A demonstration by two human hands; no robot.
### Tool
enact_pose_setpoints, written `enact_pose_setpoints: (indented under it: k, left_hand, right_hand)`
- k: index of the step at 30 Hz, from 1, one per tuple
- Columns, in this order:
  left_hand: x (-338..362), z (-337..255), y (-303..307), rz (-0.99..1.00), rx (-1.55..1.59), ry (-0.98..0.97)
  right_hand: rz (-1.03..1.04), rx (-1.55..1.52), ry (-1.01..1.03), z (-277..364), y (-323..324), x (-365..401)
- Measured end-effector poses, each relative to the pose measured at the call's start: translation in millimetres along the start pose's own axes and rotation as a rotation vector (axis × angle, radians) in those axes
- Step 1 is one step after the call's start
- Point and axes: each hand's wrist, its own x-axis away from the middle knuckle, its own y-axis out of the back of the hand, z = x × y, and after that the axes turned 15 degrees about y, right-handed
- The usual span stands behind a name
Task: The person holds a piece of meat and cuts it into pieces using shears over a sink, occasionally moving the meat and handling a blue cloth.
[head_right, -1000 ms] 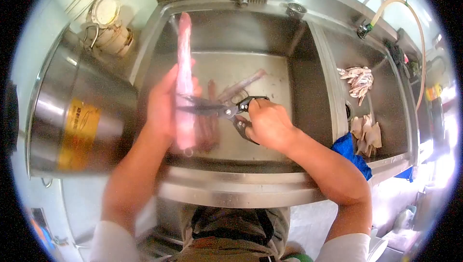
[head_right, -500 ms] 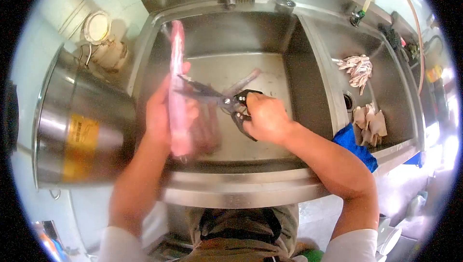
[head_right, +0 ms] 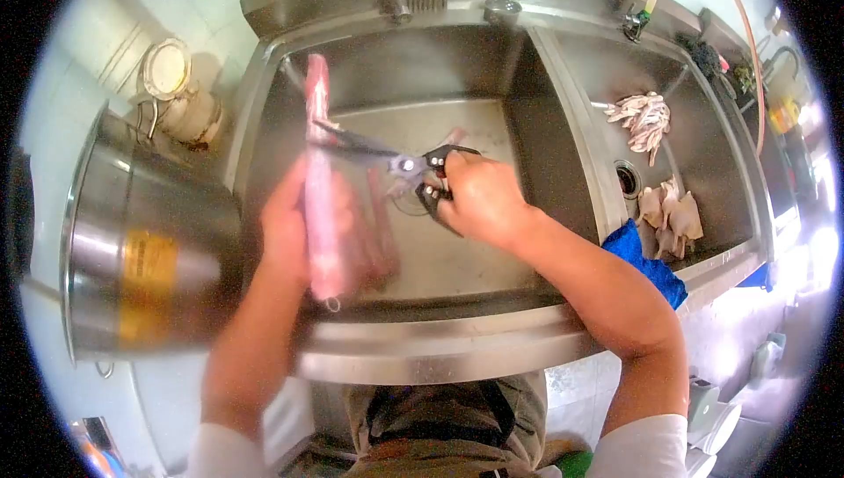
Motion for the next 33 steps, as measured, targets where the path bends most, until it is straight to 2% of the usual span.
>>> enact_pose_setpoints:
  k: [5, 8, 11, 14, 17, 19, 22, 26, 31, 33]
  left_hand:
    - [0.2, 2.3, -0.2, 0.009, -0.121, -0.02]
    - [5.9, 5.3, -7.7, -0.071, -0.234, -0.063]
    - [8.2, 4.5, -6.5, -0.028, -0.24, -0.064]
    - [0.9, 2.1, 4.7, 0.027, -0.059, 0.045]
    - [5.3, 0.0, -4.6, -0.003, -0.09, -0.006]
    - [4.0, 1.3, -0.8, -0.027, -0.112, 0.032]
    - [2.4, 3.5, -0.9, -0.04, -0.155, 0.035]
    - [3.6, 5.2, -3.7, -0.159, -0.293, -0.03]
    - [3.1, 0.3, -8.5, -0.027, -0.184, 0.012]
    - [4.3, 1.2, -8.0, 0.019, -0.172, 0.007]
  right_hand:
    - [0.083, 0.029, 0.032, 3.5, -2.1, 1.5]
    - [0.063, 0.015, 0.016, -5.4, -20.1, 6.2]
    - [0.041, 0.026, 0.048, -16.8, -26.6, 7.6]
    - [0.03, 0.009, -0.003, -17.6, -24.1, 4.9]
    - [0.015, -0.032, -0.043, -12.1, -16.7, 2.0]
    - [-0.024, -0.061, -0.052, -3.2, -7.9, 0.6]
    - [-0.078, 0.006, 0.024, -2.8, -12.3, 3.7]
    - [0.075, 0.038, -0.053, -14.6, -17.6, -0.3]
    - [0.009, -0.049, -0.184, -17.7, 1.7, -5.1]
    - [-0.024, -0.018, -0.171, -17.3, 2.3, -6.3]
